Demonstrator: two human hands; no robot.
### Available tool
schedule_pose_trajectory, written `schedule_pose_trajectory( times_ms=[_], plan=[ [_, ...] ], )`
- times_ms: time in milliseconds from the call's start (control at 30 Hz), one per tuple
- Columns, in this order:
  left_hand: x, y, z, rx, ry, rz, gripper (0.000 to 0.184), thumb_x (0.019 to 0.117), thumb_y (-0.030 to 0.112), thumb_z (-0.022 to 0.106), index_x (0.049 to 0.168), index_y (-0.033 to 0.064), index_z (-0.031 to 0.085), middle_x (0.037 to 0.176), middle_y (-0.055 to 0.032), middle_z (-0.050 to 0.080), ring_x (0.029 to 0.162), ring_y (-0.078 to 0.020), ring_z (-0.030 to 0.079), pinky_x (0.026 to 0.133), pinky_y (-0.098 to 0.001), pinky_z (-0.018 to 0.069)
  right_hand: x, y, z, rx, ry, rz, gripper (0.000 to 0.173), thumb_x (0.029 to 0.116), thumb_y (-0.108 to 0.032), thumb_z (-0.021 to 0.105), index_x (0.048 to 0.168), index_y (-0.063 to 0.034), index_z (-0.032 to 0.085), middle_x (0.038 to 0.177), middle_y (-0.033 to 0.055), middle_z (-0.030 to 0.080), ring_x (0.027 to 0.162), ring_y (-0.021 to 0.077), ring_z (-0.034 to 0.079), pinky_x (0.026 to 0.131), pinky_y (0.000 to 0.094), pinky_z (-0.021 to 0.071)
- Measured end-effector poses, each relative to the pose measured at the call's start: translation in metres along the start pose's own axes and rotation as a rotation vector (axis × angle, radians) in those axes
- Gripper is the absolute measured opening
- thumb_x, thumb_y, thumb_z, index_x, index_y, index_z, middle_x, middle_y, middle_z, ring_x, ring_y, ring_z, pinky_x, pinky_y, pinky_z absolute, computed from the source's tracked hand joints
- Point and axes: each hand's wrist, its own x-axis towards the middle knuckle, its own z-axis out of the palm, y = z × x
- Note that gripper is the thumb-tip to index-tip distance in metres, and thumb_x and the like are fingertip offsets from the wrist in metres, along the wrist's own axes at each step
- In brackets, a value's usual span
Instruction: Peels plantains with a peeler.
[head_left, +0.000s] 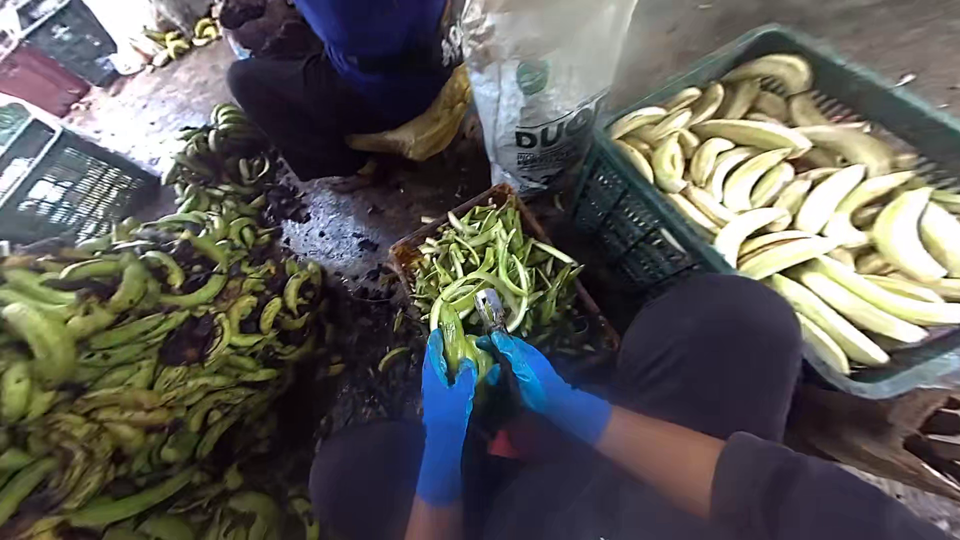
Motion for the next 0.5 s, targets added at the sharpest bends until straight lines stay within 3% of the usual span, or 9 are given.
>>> schedule_pose_trajectory(
  times_ms=[33,100,167,200,233,300,367,400,500],
  plan=[
    [0.003,0.0,0.001,-0.113,0.04,0.0,0.074,0.0844,0.018,0.063,0.152,0.0005,0.039,0.139,-0.0189,0.055,0.107,-0.0174,0.062,0.086,-0.0332,0.0545,0.003,0.003,-0.002,-0.061,0.018,0.001,0.04,0.1119,-0.032,0.038,0.131,-0.0043,0.06,0.11,0.0079,0.07,0.076,0.0124,0.068,0.068,0.0287,0.0586],
    [0.007,0.006,0.001,-0.313,0.023,-0.016,0.071,0.0843,0.018,0.063,0.15,0.0008,0.041,0.127,-0.0135,0.062,0.091,-0.0122,0.064,0.075,-0.0288,0.0556,0.009,0.004,-0.007,-0.131,0.034,-0.01,0.039,0.1112,-0.032,0.04,0.13,-0.0043,0.06,0.108,0.0082,0.069,0.077,0.0127,0.067,0.07,0.0294,0.0584],
    [0.011,0.023,0.005,-0.67,-0.005,-0.028,0.051,0.0963,0.017,0.057,0.143,0.0015,0.043,0.089,-0.0057,0.065,0.061,-0.0082,0.06,0.052,-0.0225,0.052,0.018,0.01,-0.014,-0.206,0.033,-0.021,0.04,0.1099,-0.034,0.043,0.13,-0.0029,0.059,0.099,0.0077,0.068,0.074,0.0129,0.066,0.068,0.0299,0.0575],
    [0.012,0.031,0.007,-0.909,-0.053,0.001,0.04,0.1017,0.023,0.053,0.136,0.0057,0.043,0.08,-0.0038,0.063,0.054,-0.008,0.057,0.047,-0.0219,0.0502,0.021,0.017,-0.017,-0.255,0.052,-0.005,0.04,0.1092,-0.036,0.045,0.128,-0.0028,0.059,0.09,0.0069,0.066,0.068,0.013,0.063,0.063,0.0299,0.0553],
    [0.014,0.04,0.007,-1.083,-0.082,0.068,0.043,0.1012,0.03,0.058,0.136,0.0098,0.044,0.08,-0.0029,0.064,0.056,-0.0092,0.059,0.051,-0.0236,0.053,0.022,0.022,-0.019,-0.308,0.08,0.028,0.041,0.1089,-0.037,0.046,0.127,-0.0029,0.059,0.085,0.0069,0.065,0.063,0.0138,0.061,0.06,0.0309,0.054],
    [0.029,0.054,-0.002,-1.225,-0.118,0.277,0.056,0.0917,0.038,0.073,0.136,0.015,0.048,0.098,-0.0055,0.071,0.083,-0.0182,0.07,0.076,-0.0364,0.0612,0.021,0.016,-0.021,-0.37,0.116,0.035,0.042,0.1089,-0.04,0.046,0.126,-0.0046,0.062,0.085,0.0077,0.068,0.063,0.0151,0.064,0.061,0.0331,0.0563],
    [0.049,0.05,-0.028,-1.047,-0.107,0.489,0.071,0.096,0.034,0.068,0.151,0.0112,0.029,0.126,-0.0118,0.063,0.112,-0.0258,0.066,0.096,-0.0465,0.0561,0.017,0.002,-0.024,-0.463,0.126,-0.089,0.044,0.1074,-0.041,0.046,0.127,-0.0056,0.062,0.09,0.0083,0.072,0.068,0.0171,0.068,0.066,0.0365,0.0589],
    [0.052,0.056,-0.04,-0.949,-0.043,0.51,0.072,0.0966,0.026,0.066,0.153,0.0084,0.024,0.129,-0.0124,0.062,0.114,-0.0256,0.065,0.096,-0.0466,0.0563,0.014,-0.005,-0.024,-0.499,0.13,-0.16,0.045,0.1061,-0.041,0.047,0.129,-0.0047,0.06,0.093,0.0084,0.071,0.069,0.0177,0.068,0.067,0.0376,0.0596],
    [0.056,0.073,-0.054,-0.867,0.103,0.568,0.064,0.0898,0.008,0.071,0.145,0.0047,0.038,0.123,-0.011,0.066,0.112,-0.0234,0.067,0.096,-0.0443,0.0571,-0.001,-0.027,-0.008,-0.499,0.054,-0.278,0.053,0.1063,-0.041,0.045,0.143,-0.0019,0.045,0.1,0.0077,0.073,0.068,0.0169,0.07,0.064,0.0369,0.0618]
  ],
)
